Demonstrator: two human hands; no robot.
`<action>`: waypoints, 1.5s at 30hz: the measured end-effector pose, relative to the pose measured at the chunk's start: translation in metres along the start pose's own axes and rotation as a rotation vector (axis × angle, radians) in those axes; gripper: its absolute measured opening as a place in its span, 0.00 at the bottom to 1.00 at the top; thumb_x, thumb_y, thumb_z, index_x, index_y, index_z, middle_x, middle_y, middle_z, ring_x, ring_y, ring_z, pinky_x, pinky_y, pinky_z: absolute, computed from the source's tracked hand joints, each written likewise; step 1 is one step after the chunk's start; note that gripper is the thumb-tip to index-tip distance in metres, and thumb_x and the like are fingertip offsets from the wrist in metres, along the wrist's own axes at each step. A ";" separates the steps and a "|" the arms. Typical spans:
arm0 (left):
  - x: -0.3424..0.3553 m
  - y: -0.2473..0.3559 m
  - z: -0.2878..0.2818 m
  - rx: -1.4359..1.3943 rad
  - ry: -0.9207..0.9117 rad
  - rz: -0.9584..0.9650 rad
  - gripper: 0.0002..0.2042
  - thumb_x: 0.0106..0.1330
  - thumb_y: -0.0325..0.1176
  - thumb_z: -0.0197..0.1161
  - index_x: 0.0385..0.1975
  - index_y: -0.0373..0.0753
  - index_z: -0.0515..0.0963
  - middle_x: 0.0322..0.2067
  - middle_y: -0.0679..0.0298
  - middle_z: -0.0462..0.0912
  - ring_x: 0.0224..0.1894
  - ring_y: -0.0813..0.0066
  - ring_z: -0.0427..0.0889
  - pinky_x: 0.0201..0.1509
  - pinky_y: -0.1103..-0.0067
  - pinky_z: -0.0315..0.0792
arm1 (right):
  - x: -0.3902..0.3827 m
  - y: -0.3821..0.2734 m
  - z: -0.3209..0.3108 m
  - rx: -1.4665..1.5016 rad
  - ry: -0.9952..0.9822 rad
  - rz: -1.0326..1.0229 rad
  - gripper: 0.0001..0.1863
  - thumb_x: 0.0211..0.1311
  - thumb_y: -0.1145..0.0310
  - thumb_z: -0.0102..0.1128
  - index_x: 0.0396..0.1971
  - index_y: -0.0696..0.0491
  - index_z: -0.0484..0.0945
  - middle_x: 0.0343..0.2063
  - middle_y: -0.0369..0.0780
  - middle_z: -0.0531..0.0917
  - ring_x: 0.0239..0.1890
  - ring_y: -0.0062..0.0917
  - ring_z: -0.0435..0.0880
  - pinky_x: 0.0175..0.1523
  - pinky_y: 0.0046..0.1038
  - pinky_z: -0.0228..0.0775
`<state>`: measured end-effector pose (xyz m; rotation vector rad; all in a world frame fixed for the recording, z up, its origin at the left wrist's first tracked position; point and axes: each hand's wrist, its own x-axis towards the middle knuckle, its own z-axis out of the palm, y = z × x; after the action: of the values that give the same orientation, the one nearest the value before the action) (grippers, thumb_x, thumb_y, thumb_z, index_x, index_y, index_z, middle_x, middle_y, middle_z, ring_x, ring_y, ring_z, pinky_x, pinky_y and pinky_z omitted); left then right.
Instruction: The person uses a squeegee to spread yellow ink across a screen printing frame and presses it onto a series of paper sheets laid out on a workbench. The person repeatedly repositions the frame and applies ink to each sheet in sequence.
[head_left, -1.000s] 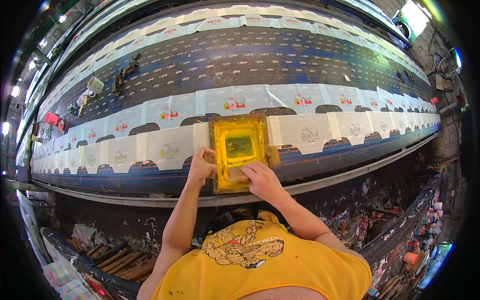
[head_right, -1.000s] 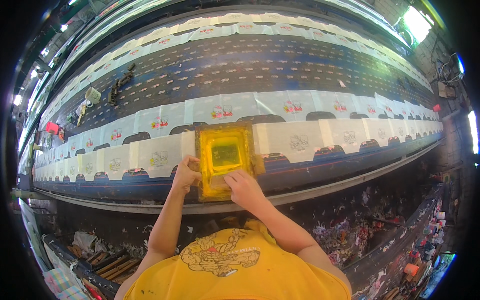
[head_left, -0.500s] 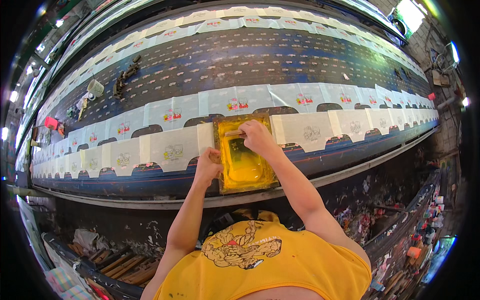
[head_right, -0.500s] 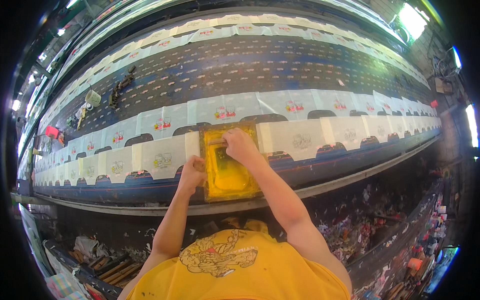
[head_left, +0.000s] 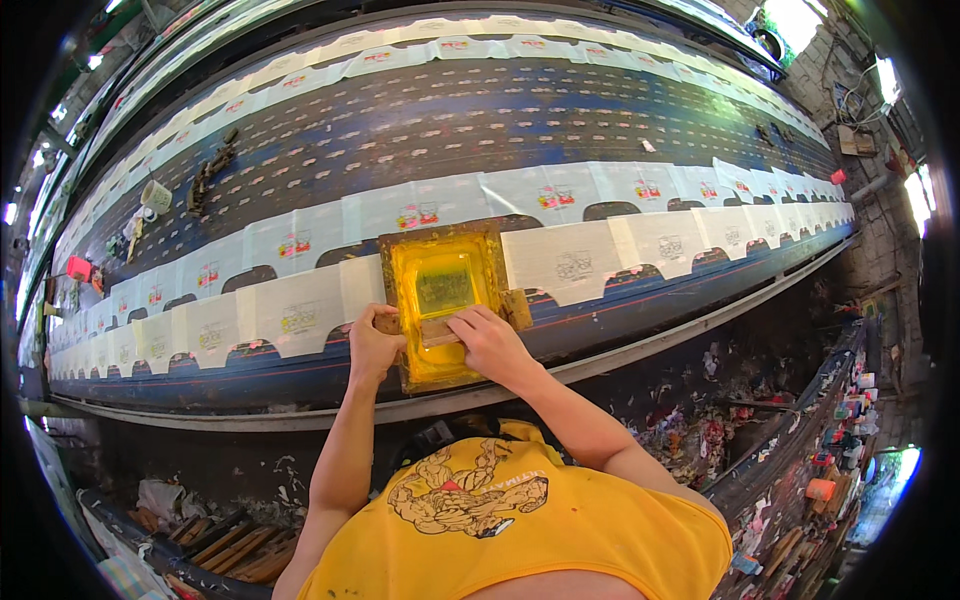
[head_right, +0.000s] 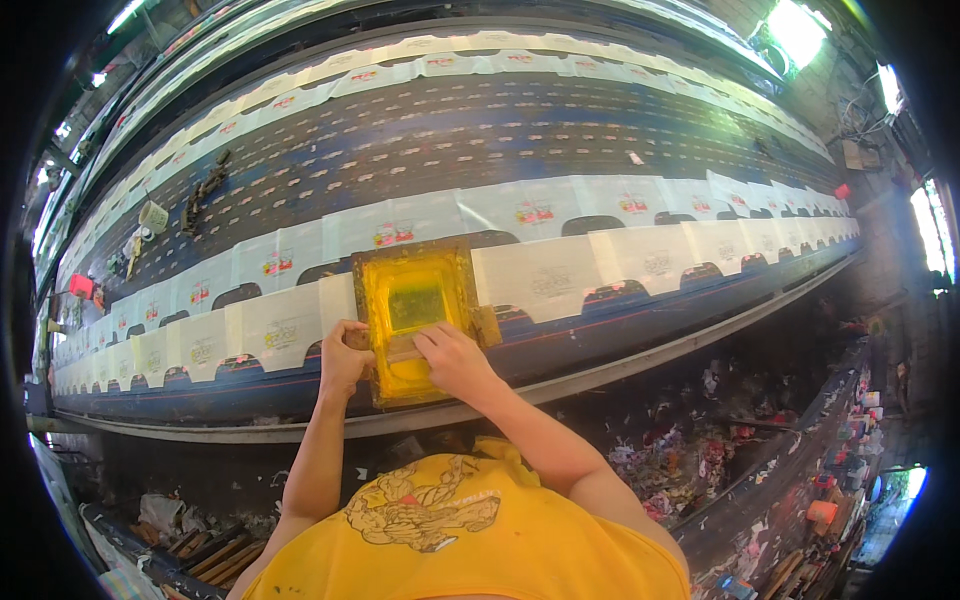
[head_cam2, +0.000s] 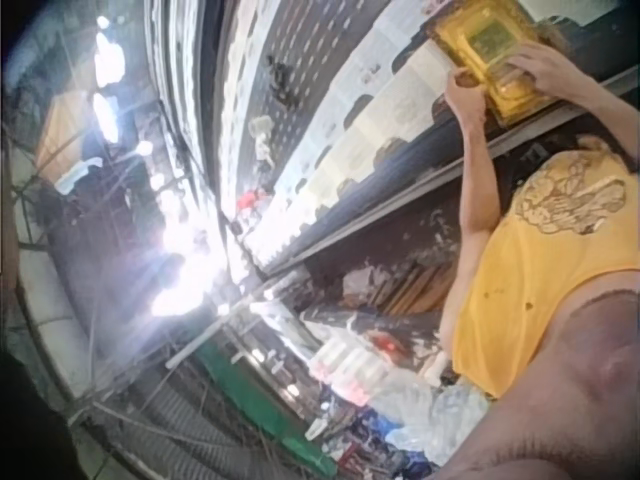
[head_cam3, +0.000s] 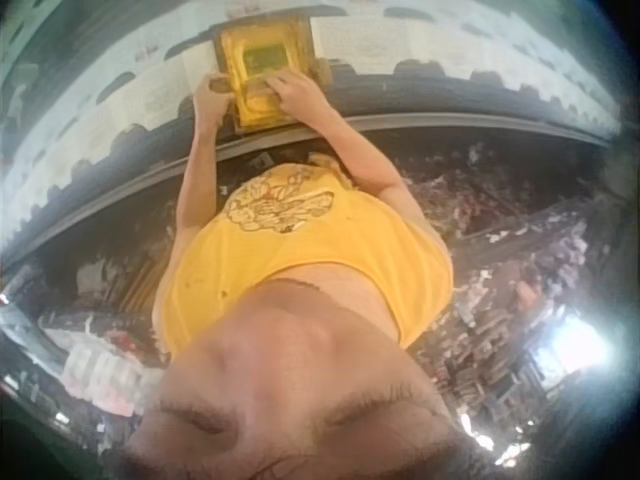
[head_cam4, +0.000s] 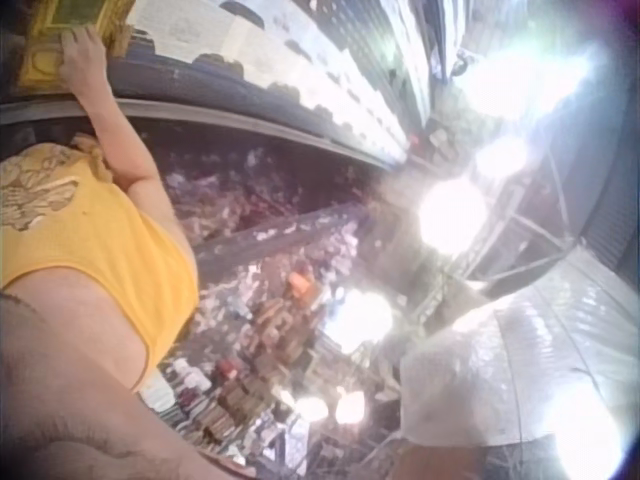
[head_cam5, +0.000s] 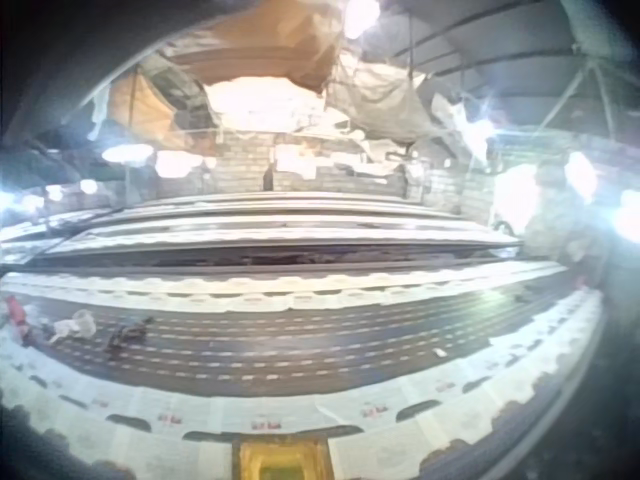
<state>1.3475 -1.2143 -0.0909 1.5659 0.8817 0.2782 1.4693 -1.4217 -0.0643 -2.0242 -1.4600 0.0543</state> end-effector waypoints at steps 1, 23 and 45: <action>-0.001 0.005 0.013 -0.032 -0.005 -0.015 0.24 0.42 0.14 0.68 0.45 0.33 0.81 0.33 0.61 0.83 0.23 0.75 0.78 0.21 0.77 0.70 | -0.004 0.007 -0.012 -0.005 0.022 0.004 0.24 0.45 0.84 0.63 0.48 0.61 0.81 0.47 0.46 0.84 0.54 0.43 0.82 0.62 0.39 0.77; -0.023 0.043 0.257 0.064 -0.024 -0.041 0.25 0.42 0.16 0.70 0.46 0.36 0.81 0.35 0.62 0.84 0.36 0.72 0.82 0.39 0.76 0.77 | -0.115 0.184 -0.151 0.027 -0.001 0.049 0.19 0.53 0.82 0.64 0.48 0.60 0.81 0.46 0.47 0.85 0.52 0.44 0.83 0.59 0.39 0.78; -0.021 0.040 0.259 0.132 -0.031 0.048 0.27 0.45 0.15 0.68 0.50 0.35 0.80 0.32 0.59 0.82 0.25 0.73 0.78 0.26 0.75 0.71 | -0.066 0.225 -0.134 -0.029 0.059 0.028 0.14 0.49 0.80 0.63 0.39 0.56 0.80 0.40 0.45 0.84 0.46 0.44 0.82 0.49 0.43 0.78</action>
<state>1.5125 -1.4186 -0.1035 1.7113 0.8533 0.2333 1.6840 -1.5826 -0.0935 -2.0524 -1.4037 -0.0142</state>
